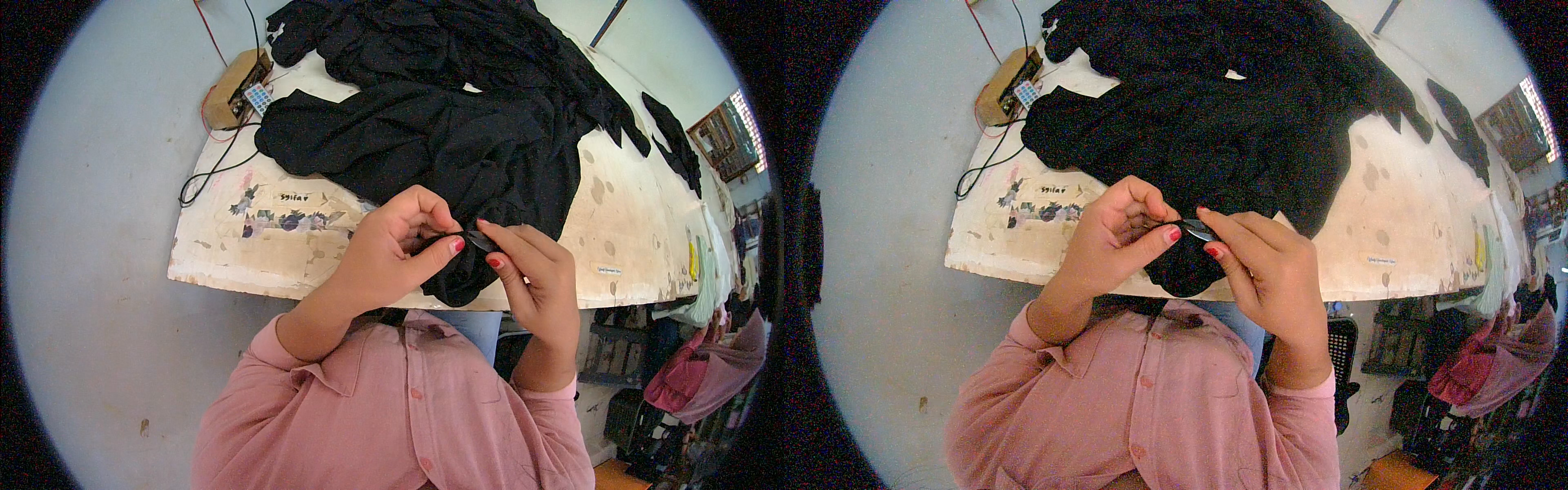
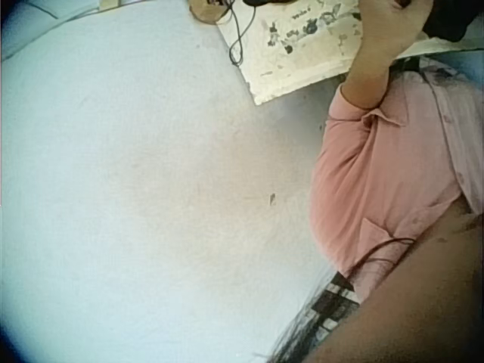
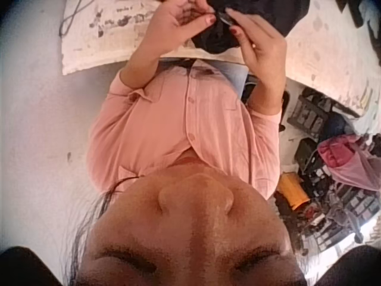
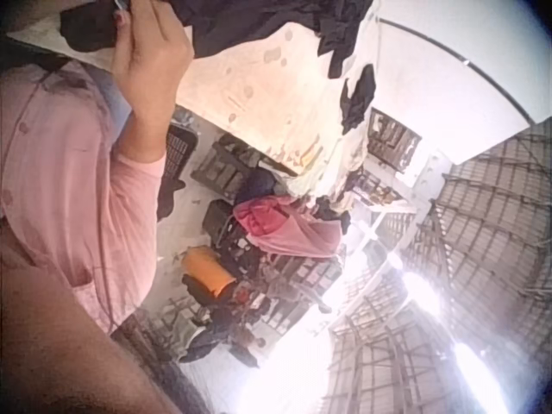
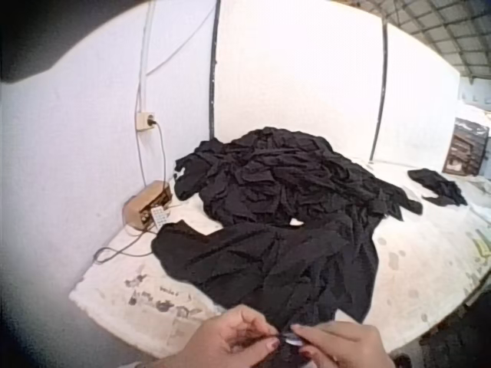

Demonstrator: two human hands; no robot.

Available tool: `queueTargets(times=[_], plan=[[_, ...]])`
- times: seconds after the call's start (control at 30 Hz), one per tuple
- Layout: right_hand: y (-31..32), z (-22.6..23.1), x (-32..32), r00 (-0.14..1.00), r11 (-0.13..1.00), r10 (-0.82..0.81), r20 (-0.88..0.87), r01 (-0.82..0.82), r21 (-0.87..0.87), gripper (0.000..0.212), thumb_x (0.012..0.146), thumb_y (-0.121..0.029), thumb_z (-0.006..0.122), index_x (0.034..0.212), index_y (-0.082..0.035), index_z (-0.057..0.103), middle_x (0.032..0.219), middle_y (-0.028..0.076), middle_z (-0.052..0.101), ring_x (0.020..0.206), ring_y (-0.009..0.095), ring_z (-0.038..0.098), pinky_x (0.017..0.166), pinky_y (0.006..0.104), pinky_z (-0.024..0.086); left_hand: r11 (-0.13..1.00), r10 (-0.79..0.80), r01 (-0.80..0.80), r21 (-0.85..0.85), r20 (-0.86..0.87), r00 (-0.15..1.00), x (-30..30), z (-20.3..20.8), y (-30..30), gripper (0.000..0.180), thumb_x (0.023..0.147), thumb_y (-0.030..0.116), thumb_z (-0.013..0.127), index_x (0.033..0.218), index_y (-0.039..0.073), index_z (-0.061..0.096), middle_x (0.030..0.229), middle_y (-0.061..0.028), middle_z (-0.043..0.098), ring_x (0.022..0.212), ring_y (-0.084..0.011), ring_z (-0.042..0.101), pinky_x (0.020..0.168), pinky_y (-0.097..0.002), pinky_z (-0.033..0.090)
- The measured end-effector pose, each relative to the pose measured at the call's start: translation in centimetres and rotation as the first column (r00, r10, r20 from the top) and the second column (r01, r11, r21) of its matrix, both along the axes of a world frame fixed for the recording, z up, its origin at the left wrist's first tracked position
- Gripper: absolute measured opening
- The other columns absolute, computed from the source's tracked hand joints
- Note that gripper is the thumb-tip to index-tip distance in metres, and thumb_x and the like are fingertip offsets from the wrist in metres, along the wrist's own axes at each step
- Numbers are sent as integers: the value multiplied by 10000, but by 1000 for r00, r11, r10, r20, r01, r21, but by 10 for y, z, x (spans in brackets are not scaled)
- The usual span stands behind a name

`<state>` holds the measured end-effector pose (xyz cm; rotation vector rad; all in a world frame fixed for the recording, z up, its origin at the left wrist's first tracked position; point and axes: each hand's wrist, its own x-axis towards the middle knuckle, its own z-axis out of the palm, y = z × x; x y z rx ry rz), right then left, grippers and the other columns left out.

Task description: The person uses small scissors to cut off tags and loose threads from a black garment laid on a table. The person repeatedly lifts, turns, and repositions the garment to access different tag locations, then snips them off.

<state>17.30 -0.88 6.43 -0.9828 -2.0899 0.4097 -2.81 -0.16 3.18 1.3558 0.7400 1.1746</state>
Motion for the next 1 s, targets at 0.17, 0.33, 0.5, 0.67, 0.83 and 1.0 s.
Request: queueTargets(times=[0.17, 0.33, 0.5, 0.67, 0.83, 1.0], plan=[[0, -3, -1, 1000, 1000, 15, -14, -15, 15, 265, 801, -49, 657, 1065, -42, 667, 833, 125, 648, 639, 241, 607, 561, 308, 467, 1000, -18, 18, 7, 23, 1000, 0, -1, 1, 245, 845, -13, 658, 992, 67, 478, 938, -14, 593, 881, -62, 567, 773, -201, 463], [-4, -1, -8, 973, 988, -152, -175, 152, -14, 271, 772, -66, 695, 1038, -29, 661, 804, 125, 634, 681, 231, 618, 578, 293, 467, 999, 6, -4, -36, 53, 999, 0, -2, 1, 264, 842, -19, 659, 1022, 60, 482, 943, -13, 589, 890, -64, 570, 767, -193, 464], [-2, -25, -27, 952, 987, -127, -278, 148, 56, 168, 723, -37, 711, 867, -15, 627, 797, 117, 630, 672, 231, 602, 598, 279, 459, 997, -24, 30, -75, 81, 996, 2, -1, 2, 332, 855, -5, 647, 1146, 34, 490, 936, -22, 609, 881, -67, 585, 755, -181, 465], [-1, -27, -29, 922, 981, -164, -350, 116, -154, 112, 793, -52, 685, 876, -10, 622, 787, 78, 624, 666, 186, 589, 604, 257, 453, 999, 35, -35, 9, 38, 999, 4, -2, -2, 233, 872, 28, 634, 1093, -1, 565, 942, -53, 637, 827, -52, 592, 706, -160, 456], [-6, -32, -32, 565, 814, -239, -790, -327, -480, 121, 871, -139, 664, 936, -44, 627, 792, -6, 614, 618, 82, 529, 544, 205, 390, 897, 202, -84, 434, -234, 951, 1, -2, 5, 173, 839, 42, 674, 993, 24, 599, 988, -62, 600, 912, -104, 572, 786, -226, 451], [-6, -36, -30, 336, 583, -408, -849, -620, -525, 183, 878, -183, 665, 1011, -63, 629, 790, -41, 602, 569, 7, 456, 479, 171, 305, 886, 213, -103, 452, -198, 957, 4, -8, 7, 173, 834, 40, 675, 983, 23, 590, 970, -57, 580, 907, -111, 556, 782, -232, 439]])
